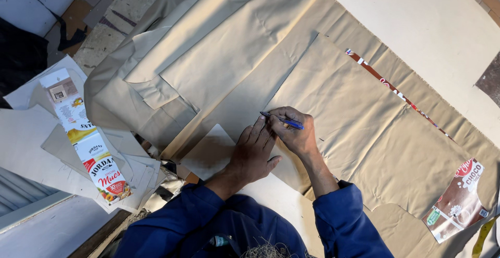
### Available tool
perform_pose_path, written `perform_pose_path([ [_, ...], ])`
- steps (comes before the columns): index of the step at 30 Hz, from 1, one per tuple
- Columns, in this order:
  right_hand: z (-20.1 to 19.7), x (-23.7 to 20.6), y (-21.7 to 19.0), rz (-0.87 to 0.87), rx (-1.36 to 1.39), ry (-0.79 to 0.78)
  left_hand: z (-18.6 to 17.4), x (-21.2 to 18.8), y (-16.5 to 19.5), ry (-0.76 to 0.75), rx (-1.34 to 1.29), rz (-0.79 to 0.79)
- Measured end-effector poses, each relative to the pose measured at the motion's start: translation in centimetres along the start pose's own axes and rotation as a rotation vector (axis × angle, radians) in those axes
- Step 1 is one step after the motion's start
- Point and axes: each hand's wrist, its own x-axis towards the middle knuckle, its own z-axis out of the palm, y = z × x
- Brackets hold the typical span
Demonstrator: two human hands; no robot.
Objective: The person places a cereal box pattern on a large piece of beige fabric, traces its outline with a pen, and then uses scissors to cut the fabric along the marked lines. The person also measures and marks the fabric with a tape measure before cutting.
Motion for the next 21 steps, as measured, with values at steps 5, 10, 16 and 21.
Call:
perform_pose_path([
  [5, 0.3, 0.2, 0.2, -0.136, -0.178, -0.008, 1.0, -0.2, -0.5, -0.073, 0.045, 0.01],
  [10, 0.6, 0.1, 0.5, -0.043, -0.139, 0.01, 1.0, 0.2, -0.4, -0.051, 0.067, 0.018],
  [16, 0.6, -0.3, -0.5, -0.081, -0.143, 0.028, -0.7, 0.3, 0.1, 0.062, -0.097, 0.02],
  [21, -3.6, -4.0, 1.8, -0.066, -0.005, 0.162, -2.1, 3.7, -0.4, 0.209, -0.017, -0.031],
])
